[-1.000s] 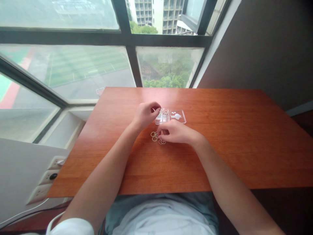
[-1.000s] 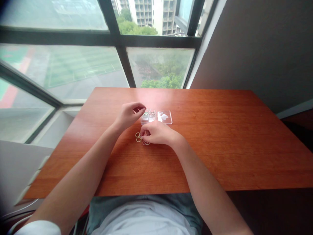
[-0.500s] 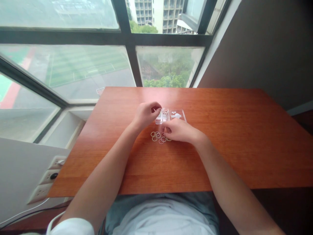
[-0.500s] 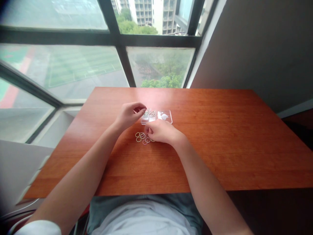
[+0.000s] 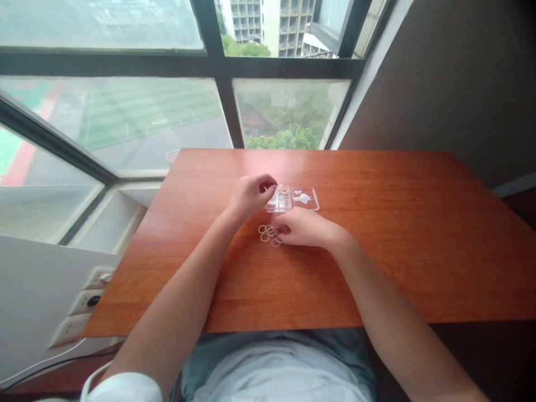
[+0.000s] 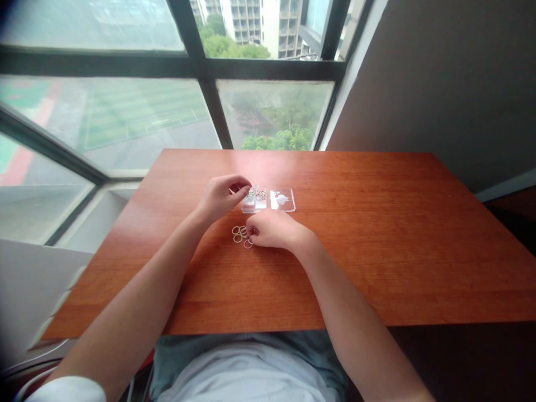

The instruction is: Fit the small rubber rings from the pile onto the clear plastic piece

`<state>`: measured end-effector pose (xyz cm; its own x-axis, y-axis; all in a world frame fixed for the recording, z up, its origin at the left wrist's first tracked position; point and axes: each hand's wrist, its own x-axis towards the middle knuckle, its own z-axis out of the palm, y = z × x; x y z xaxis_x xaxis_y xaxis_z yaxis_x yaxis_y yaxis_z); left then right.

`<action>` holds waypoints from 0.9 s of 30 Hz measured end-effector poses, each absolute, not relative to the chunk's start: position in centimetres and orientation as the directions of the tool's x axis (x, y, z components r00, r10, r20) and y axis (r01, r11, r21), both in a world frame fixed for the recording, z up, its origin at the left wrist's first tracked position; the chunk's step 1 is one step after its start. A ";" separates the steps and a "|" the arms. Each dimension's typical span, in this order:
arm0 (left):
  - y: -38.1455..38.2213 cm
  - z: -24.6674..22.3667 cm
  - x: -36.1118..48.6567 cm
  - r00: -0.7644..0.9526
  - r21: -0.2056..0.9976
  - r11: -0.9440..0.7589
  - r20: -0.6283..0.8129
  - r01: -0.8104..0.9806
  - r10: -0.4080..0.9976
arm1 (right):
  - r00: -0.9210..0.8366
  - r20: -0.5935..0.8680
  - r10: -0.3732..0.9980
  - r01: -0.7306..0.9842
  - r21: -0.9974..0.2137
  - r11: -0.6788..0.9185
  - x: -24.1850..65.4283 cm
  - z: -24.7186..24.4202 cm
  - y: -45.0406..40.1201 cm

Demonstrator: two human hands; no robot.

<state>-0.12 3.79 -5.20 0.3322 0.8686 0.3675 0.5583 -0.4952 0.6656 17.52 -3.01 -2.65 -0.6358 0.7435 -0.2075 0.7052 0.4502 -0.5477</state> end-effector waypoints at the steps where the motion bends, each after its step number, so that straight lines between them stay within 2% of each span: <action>1: 3.8 -5.2 -0.1 0.333 0.667 -0.495 0.367 0.557 0.869 | -0.632 -0.200 0.748 0.706 -0.548 0.449 17.5 -2.6 -3.0; 5: 3.8 -5.1 -0.1 0.334 0.667 -0.500 0.373 0.553 0.866 | -0.623 -0.119 0.773 0.684 -0.562 0.465 17.7 -2.7 -2.8; 8: 3.8 -5.0 -0.1 0.336 0.663 -0.502 0.373 0.556 0.865 | -0.577 0.016 0.817 0.657 -0.585 0.476 17.8 -2.9 -2.4; 11: 3.8 -5.1 -0.1 0.343 0.659 -0.505 0.371 0.557 0.863 | -0.372 0.204 0.906 0.687 -0.595 0.416 18.0 -3.2 -1.8; 14: 3.8 -5.1 0.0 0.355 0.651 -0.511 0.368 0.562 0.859 | -0.154 0.334 0.930 0.713 -0.614 0.339 18.5 -3.3 -1.3; 17: 3.7 -5.2 0.0 0.365 0.652 -0.510 0.358 0.561 0.859 | -0.085 0.373 0.924 0.724 -0.614 0.315 18.8 -3.3 -1.0; 22: 3.7 -5.2 0.1 0.359 0.667 -0.505 0.358 0.547 0.862 | -0.101 0.374 0.922 0.746 -0.585 0.319 18.9 -3.3 -1.1; 27: 3.2 -4.6 0.4 0.373 0.766 -0.469 0.318 0.440 0.871 | -0.103 0.382 0.918 0.759 -0.566 0.321 18.9 -3.2 -1.1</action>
